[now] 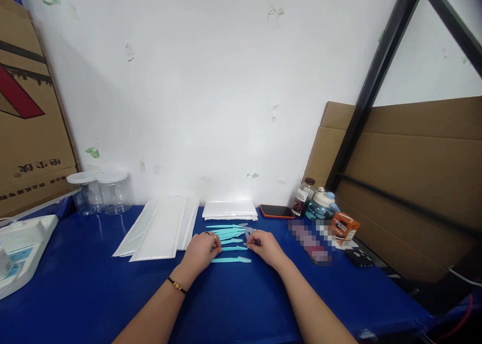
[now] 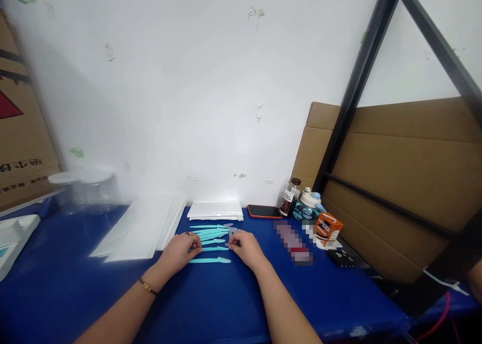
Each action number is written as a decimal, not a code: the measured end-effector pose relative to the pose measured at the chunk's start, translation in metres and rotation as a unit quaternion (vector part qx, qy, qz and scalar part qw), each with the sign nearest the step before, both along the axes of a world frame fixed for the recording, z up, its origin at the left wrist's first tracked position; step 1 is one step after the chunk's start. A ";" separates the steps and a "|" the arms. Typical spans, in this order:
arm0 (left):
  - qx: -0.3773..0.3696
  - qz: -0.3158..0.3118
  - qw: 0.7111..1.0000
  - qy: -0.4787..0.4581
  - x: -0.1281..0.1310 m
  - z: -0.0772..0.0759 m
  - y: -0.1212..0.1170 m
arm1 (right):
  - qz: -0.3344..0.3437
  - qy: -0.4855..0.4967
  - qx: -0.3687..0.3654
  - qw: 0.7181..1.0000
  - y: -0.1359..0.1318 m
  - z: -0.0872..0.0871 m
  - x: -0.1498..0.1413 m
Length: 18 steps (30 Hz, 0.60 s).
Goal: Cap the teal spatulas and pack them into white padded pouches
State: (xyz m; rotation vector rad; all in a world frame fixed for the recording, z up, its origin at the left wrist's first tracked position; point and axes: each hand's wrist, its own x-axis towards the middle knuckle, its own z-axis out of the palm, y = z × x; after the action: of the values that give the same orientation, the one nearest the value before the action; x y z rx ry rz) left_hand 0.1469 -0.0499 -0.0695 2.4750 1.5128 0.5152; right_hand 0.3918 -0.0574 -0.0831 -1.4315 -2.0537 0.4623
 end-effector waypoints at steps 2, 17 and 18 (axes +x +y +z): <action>-0.001 0.001 1.000 0.000 0.000 -0.002 0.001 | 0.019 0.022 -0.024 0.999 0.000 -0.001 0.002; -0.019 0.008 1.000 0.003 -0.002 0.002 0.001 | 0.031 0.103 -0.077 0.991 0.000 -0.004 0.013; -0.021 0.009 1.000 0.003 -0.002 0.001 0.001 | 0.034 0.103 -0.077 0.991 0.000 -0.004 0.012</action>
State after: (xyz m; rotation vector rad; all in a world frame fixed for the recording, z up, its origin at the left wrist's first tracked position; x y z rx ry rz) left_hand 0.1447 -0.0486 -0.0684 2.4364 1.5327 0.4749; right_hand 0.4043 -0.0578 -0.0868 -1.3427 -1.9394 0.7794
